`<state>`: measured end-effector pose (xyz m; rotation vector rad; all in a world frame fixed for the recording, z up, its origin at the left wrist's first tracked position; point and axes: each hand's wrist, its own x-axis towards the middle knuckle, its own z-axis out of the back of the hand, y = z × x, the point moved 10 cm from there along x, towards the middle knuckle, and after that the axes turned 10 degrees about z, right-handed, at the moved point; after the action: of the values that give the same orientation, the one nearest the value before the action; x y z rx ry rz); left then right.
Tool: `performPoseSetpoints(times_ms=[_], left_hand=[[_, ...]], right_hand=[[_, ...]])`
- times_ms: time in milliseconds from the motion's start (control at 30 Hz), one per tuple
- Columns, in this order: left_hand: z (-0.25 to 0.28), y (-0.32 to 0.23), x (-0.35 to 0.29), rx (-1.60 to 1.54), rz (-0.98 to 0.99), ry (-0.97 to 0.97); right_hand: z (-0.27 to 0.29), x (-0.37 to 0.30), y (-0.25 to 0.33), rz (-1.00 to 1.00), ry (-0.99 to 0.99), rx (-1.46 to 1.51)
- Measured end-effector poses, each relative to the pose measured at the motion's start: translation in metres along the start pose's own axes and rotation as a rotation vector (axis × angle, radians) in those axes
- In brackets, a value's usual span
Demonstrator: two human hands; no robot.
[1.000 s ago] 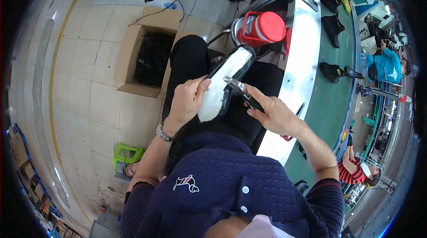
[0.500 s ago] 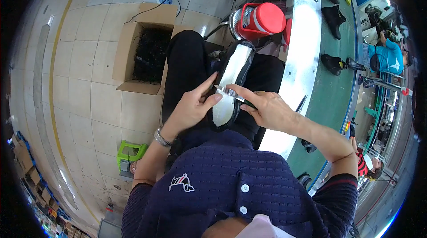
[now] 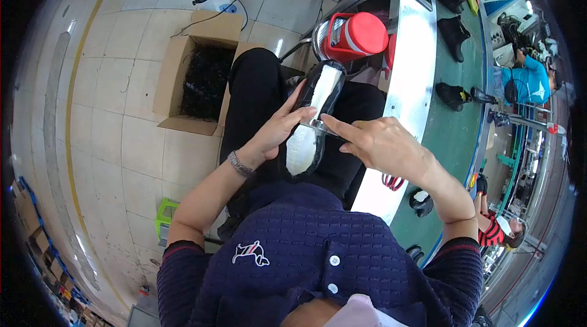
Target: Trimming excess material and inspecting the assembly of shoes on a production line.
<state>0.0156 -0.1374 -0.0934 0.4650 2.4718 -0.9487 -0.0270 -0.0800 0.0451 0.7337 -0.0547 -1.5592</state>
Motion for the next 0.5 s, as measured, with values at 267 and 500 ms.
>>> performPoseSetpoints(times_ms=[267, 500], left_hand=[[0.006, 0.006, 0.001, -0.051, 0.038, 0.035], [0.002, 0.002, 0.000, -0.055, 0.001, 0.059]], right_hand=[[0.076, 0.009, 0.021, 0.255, -0.638, 0.061], [0.032, 0.023, -0.039, 0.007, -0.358, -0.153]])
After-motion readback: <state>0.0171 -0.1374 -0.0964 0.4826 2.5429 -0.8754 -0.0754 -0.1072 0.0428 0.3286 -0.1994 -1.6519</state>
